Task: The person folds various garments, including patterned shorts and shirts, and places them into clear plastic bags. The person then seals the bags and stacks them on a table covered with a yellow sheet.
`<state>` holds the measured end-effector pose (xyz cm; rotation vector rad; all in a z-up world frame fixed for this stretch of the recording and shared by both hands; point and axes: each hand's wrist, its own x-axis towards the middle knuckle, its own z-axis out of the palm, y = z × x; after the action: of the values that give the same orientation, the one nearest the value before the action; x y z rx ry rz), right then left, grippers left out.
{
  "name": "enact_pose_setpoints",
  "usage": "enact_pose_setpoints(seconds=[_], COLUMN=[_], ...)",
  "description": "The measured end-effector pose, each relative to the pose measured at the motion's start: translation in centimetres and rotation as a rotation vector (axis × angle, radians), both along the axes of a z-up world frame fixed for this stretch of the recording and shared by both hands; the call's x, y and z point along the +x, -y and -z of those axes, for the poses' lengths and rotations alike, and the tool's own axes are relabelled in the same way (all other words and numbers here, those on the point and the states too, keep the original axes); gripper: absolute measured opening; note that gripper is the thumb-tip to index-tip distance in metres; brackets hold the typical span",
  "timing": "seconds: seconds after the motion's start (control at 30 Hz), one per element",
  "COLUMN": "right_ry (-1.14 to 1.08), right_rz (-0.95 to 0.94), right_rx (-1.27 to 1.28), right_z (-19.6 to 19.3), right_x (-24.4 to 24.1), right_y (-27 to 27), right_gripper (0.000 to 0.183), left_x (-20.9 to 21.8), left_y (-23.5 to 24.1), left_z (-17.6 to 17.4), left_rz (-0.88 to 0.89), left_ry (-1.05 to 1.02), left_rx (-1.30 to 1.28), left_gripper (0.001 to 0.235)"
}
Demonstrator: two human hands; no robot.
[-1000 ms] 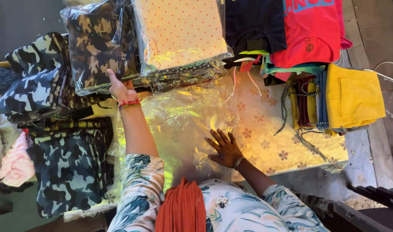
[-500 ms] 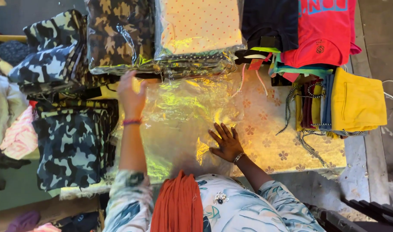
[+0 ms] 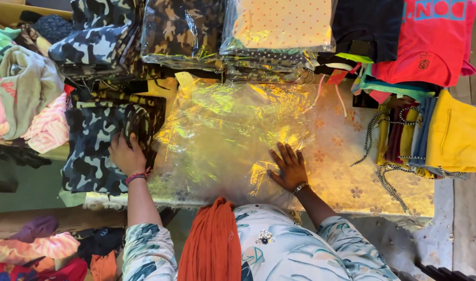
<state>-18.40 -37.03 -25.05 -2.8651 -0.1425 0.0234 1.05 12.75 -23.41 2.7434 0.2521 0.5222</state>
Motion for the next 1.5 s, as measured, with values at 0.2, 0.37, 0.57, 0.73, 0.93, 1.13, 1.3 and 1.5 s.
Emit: enact_pose_setpoints(seconds=[0.2, 0.37, 0.57, 0.73, 0.93, 1.13, 1.3, 1.5], right_ry=[-0.009, -0.030, -0.018, -0.064, -0.345, 0.011, -0.203, -0.286], right_rz=[-0.004, 0.004, -0.003, 0.010, 0.067, 0.013, 0.012, 0.145], right_rx=[-0.026, -0.003, 0.016, 0.062, 0.131, 0.297, 1.493, 1.733], right_z=[-0.1, -0.2, 0.1, 0.7, -1.1, -4.2, -3.5, 11.2], right_x=[0.1, 0.0, -0.2, 0.1, 1.6, 2.6, 6.1, 5.8], right_y=[0.0, 0.0, 0.2, 0.8, 1.5, 0.0, -6.0, -6.8], right_gripper=[0.077, 0.077, 0.077, 0.079, 0.079, 0.062, 0.066, 0.058], left_x=[0.4, 0.4, 1.7, 2.9, 0.2, -6.7, -10.2, -12.3], left_y=[-1.5, 1.6, -1.9, -8.0, -10.8, -3.7, 11.5, 28.0], left_z=[0.9, -2.9, 1.9, 8.5, 3.6, -8.2, -14.8, -12.0], left_rz=[0.062, 0.017, -0.099, -0.151, 0.016, 0.036, 0.081, 1.156], left_ry=[0.070, 0.071, 0.043, 0.193, 0.332, 0.183, -0.508, -0.456], left_rx=[-0.128, 0.044, -0.138, -0.243, -1.684, -2.089, -1.263, -1.053], left_gripper=[0.034, 0.043, 0.029, 0.037, 0.044, 0.050, 0.047, 0.044])
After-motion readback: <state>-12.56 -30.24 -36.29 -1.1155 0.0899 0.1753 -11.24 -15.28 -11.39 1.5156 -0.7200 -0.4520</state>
